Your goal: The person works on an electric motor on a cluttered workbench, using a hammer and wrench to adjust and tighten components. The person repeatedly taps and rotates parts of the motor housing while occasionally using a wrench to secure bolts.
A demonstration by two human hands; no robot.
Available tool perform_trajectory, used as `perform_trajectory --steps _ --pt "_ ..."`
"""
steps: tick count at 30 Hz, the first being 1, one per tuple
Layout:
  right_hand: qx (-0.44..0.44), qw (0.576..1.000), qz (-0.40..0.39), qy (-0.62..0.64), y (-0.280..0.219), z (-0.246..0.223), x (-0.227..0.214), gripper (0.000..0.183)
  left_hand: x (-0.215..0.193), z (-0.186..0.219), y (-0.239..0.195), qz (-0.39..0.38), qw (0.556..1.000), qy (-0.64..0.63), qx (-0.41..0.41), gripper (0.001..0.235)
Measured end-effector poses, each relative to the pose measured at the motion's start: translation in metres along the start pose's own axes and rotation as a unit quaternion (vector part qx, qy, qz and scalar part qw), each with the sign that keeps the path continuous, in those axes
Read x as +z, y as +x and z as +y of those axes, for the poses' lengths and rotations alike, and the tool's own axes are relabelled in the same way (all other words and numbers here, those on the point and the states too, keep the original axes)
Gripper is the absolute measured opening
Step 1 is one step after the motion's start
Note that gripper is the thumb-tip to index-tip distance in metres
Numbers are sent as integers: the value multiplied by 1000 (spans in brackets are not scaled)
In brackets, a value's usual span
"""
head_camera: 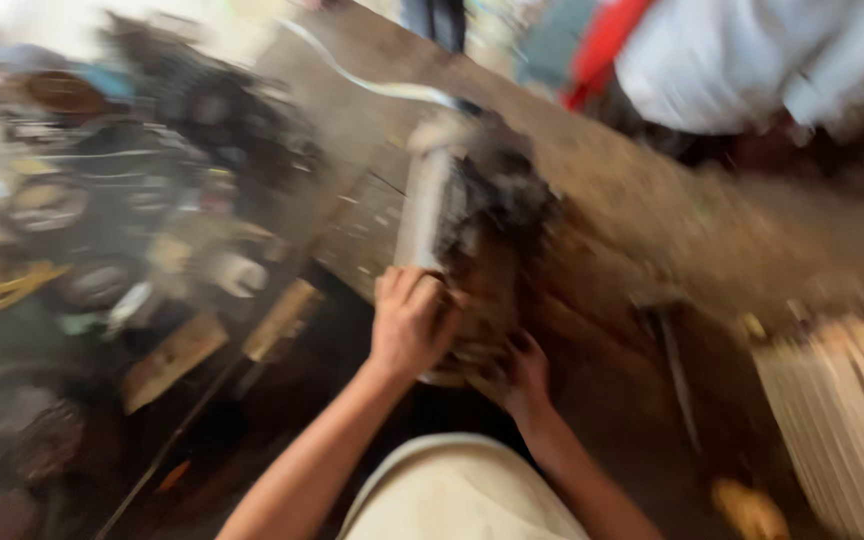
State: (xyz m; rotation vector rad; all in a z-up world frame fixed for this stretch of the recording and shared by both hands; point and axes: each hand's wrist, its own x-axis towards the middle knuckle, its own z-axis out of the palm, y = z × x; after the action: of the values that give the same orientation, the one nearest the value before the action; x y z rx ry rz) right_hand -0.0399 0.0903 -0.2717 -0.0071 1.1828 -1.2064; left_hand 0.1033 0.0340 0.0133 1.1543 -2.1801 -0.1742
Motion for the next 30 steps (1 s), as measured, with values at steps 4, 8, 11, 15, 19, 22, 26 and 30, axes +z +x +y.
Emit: perform_trajectory --steps 4,8,11,15,19,22,26,30 --pt "43 995 -65 56 -20 -14 4 31 10 23 8 -64 995 -39 70 18" --pt "-6 985 -161 63 -42 -39 1 29 27 44 24 -187 968 -25 162 21" --pt "-72 985 -152 -36 -60 -62 -10 29 43 50 37 -227 952 -34 200 24" --pt "-411 896 -66 -153 -93 -90 -16 30 56 53 48 -300 942 -37 143 19" --pt "-450 856 -47 -252 -118 -121 -21 30 68 56 52 -292 945 -115 88 17" --pt "-511 817 -62 -258 -123 -140 -15 28 69 55 57 -309 935 -162 67 21" --pt "-526 806 -132 -238 -125 -153 -12 29 63 53 64 -340 924 -171 45 24" --pt "-483 830 -214 -180 -123 -155 -17 28 52 57 65 -357 915 -187 17 21"
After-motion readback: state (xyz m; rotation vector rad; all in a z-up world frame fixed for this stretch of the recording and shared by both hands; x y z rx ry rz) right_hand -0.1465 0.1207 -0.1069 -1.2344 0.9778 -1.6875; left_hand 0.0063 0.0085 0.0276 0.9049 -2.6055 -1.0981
